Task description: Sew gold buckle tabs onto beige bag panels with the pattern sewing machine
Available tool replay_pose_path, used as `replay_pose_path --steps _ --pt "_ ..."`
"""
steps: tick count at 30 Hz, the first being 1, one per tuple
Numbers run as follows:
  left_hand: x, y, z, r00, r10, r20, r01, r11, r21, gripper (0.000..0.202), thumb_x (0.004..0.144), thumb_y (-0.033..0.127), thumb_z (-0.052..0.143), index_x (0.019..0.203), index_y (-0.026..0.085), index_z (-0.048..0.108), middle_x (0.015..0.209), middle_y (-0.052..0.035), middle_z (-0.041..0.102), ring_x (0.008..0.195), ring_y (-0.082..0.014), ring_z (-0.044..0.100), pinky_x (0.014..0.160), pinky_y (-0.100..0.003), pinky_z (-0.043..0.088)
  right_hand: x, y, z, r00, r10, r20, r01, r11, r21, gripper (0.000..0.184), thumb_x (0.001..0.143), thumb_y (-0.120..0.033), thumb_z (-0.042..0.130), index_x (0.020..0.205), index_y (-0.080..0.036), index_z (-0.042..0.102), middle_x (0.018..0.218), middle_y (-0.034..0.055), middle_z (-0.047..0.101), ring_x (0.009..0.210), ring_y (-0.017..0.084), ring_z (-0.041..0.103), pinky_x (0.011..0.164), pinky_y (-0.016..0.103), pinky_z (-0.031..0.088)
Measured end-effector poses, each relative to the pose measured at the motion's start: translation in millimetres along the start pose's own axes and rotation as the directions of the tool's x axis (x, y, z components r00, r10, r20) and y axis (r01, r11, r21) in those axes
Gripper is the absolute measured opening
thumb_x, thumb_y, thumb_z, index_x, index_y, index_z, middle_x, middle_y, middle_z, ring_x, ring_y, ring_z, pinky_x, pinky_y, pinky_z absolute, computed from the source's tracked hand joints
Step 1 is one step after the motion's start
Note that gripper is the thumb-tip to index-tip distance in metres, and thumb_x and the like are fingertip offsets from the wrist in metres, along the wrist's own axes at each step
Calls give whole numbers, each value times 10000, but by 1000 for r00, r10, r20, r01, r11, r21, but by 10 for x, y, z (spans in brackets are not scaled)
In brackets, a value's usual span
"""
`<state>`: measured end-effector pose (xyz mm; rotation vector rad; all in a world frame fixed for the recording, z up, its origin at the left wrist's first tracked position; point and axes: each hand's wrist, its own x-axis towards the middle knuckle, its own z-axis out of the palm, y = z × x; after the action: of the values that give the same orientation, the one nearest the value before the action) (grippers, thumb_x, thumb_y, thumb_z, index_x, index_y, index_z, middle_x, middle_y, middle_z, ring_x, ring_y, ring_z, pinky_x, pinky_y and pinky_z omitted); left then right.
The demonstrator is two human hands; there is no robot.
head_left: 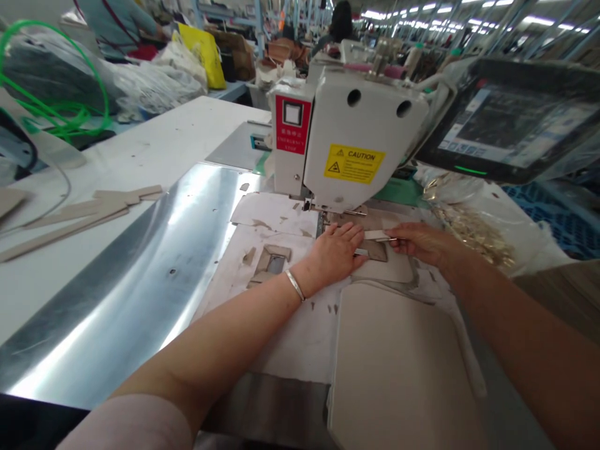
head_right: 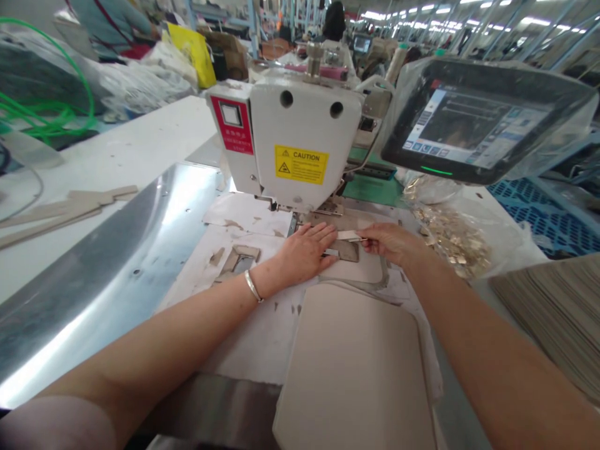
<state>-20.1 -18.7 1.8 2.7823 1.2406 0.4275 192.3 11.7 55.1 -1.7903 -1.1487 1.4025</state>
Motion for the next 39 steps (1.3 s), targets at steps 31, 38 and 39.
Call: replay_pose_path --steps 31,38,39 --pt "-5 6 45 992 90 -87 -89 996 9 492 1010 438 485 1365 99 521 1395 -115 590 1287 -229 548 1124 -337 384 63 146 48 984 69 -165 -112 957 -267 268 843 -185 710 696 -184 486 472 -70 469 347 56 390 362 181 290" --pt "-362 -111 -119 994 -48 -100 55 996 66 381 1002 382 505 1278 123 544 1338 -125 597 1271 -234 534 1128 -355 374 29 159 47 988 80 -135 -112 961 -253 250 842 -215 725 738 -188 498 503 -53 521 374 73 458 405 188 344" --pt "-383 -90 -125 992 -76 -100 83 994 67 351 999 355 508 1259 124 553 1324 -126 598 1263 -235 532 1122 -356 378 17 148 56 987 84 -139 -117 961 -249 258 829 -209 740 738 -188 500 509 -52 529 379 76 468 416 191 360"
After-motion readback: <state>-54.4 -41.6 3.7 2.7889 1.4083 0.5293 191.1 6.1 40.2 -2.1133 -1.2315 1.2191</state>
